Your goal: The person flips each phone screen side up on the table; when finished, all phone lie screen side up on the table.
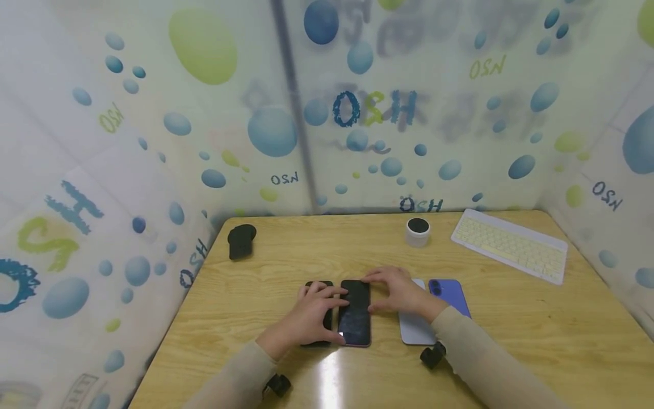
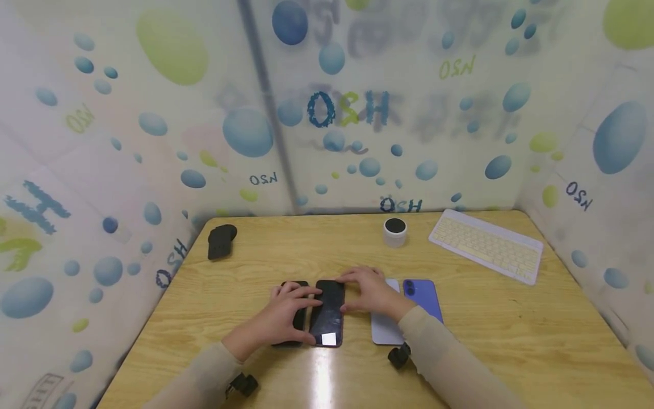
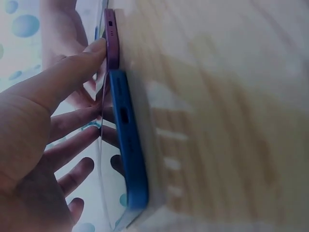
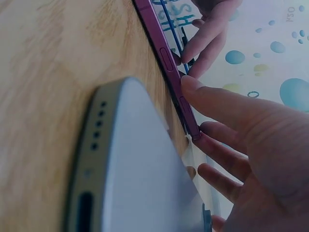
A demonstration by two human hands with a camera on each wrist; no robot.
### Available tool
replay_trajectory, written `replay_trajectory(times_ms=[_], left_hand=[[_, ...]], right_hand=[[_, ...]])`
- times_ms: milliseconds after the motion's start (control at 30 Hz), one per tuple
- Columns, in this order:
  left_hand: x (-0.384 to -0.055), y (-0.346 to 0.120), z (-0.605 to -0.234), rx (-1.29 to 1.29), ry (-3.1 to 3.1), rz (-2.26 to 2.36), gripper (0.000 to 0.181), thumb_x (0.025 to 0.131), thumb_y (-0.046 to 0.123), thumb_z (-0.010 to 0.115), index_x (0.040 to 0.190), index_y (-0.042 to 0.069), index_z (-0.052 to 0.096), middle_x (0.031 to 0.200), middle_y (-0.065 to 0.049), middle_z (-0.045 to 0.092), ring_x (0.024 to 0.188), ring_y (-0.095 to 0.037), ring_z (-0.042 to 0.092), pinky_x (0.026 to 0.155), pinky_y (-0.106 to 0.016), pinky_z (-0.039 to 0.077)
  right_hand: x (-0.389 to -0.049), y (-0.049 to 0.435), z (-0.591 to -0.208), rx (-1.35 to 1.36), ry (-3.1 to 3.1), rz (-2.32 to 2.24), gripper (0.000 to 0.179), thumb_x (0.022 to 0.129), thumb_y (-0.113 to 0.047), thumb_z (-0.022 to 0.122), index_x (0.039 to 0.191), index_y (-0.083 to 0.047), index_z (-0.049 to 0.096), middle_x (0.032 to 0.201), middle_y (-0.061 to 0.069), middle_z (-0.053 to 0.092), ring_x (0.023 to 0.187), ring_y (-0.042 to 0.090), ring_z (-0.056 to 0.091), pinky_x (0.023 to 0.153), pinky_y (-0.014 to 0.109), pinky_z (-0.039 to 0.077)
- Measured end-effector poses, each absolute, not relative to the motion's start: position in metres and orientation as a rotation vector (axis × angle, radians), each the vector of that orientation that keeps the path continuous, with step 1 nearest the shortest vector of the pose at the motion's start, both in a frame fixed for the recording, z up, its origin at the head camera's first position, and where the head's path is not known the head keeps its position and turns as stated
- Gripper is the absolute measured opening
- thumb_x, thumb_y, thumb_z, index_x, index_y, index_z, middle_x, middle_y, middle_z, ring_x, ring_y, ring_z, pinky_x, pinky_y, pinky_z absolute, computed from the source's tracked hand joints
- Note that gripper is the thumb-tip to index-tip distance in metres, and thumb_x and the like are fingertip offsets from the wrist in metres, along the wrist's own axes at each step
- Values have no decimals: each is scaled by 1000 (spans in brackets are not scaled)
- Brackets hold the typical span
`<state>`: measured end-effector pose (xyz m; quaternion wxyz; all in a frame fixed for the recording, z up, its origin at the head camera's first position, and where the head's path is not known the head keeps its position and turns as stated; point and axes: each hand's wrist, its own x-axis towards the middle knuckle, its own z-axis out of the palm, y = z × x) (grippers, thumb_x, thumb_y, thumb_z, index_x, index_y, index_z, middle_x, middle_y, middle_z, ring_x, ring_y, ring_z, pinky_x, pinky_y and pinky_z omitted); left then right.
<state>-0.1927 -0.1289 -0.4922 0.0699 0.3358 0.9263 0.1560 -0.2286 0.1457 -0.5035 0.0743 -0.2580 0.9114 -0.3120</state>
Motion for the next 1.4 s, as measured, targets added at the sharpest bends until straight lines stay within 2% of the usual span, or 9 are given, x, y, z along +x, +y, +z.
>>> replay_trajectory(times_ms=[167, 367, 667, 900, 1133, 1400], left_hand=[[-191, -124, -493, 1024, 2794, 459, 78, 73, 61, 87, 139, 25, 66, 156, 8, 49, 131, -22, 39, 101, -53, 29], [-190, -123, -492, 1034, 2810, 428, 79, 72, 61, 88, 139, 25, 66, 156, 8, 50, 130, -21, 40, 101, -51, 29], [-190, -111, -486, 1064, 2784, 458, 83, 74, 59, 87, 145, 24, 61, 156, 9, 50, 135, -23, 40, 102, -53, 30], [-191, -89, -482, 1088, 2761, 449, 79, 78, 58, 85, 146, 25, 60, 156, 12, 49, 134, -19, 40, 102, -49, 31], [-194, -63, -485, 1140, 2739, 454, 80, 79, 59, 84, 147, 26, 59, 156, 12, 51, 135, -19, 41, 104, -52, 31], [-195, -35, -491, 1186, 2767, 361, 77, 78, 62, 83, 144, 29, 61, 153, 13, 53, 133, -20, 43, 101, -45, 32]], right_hand=[[-229, 147, -504, -823, 2726, -937, 63, 80, -36, 89, 137, -17, 68, 143, 6, 62, 139, 34, 50, 113, 71, 24], [-229, 153, -506, -874, 2741, -958, 58, 83, -33, 87, 135, -16, 69, 142, 5, 63, 138, 35, 52, 111, 68, 30], [-221, 187, -505, -848, 2753, -1004, 52, 86, -28, 85, 134, -11, 69, 141, 11, 64, 136, 40, 53, 112, 64, 38], [-216, 219, -502, -894, 2786, -1012, 51, 85, -22, 86, 131, -6, 70, 137, 15, 65, 130, 43, 56, 107, 63, 42], [-214, 250, -496, -850, 2783, -919, 55, 84, -23, 86, 134, -9, 69, 141, 15, 63, 133, 45, 53, 108, 66, 39], [-213, 262, -495, -885, 2810, -875, 60, 77, -27, 92, 130, -8, 71, 136, 16, 64, 129, 45, 55, 105, 66, 40]])
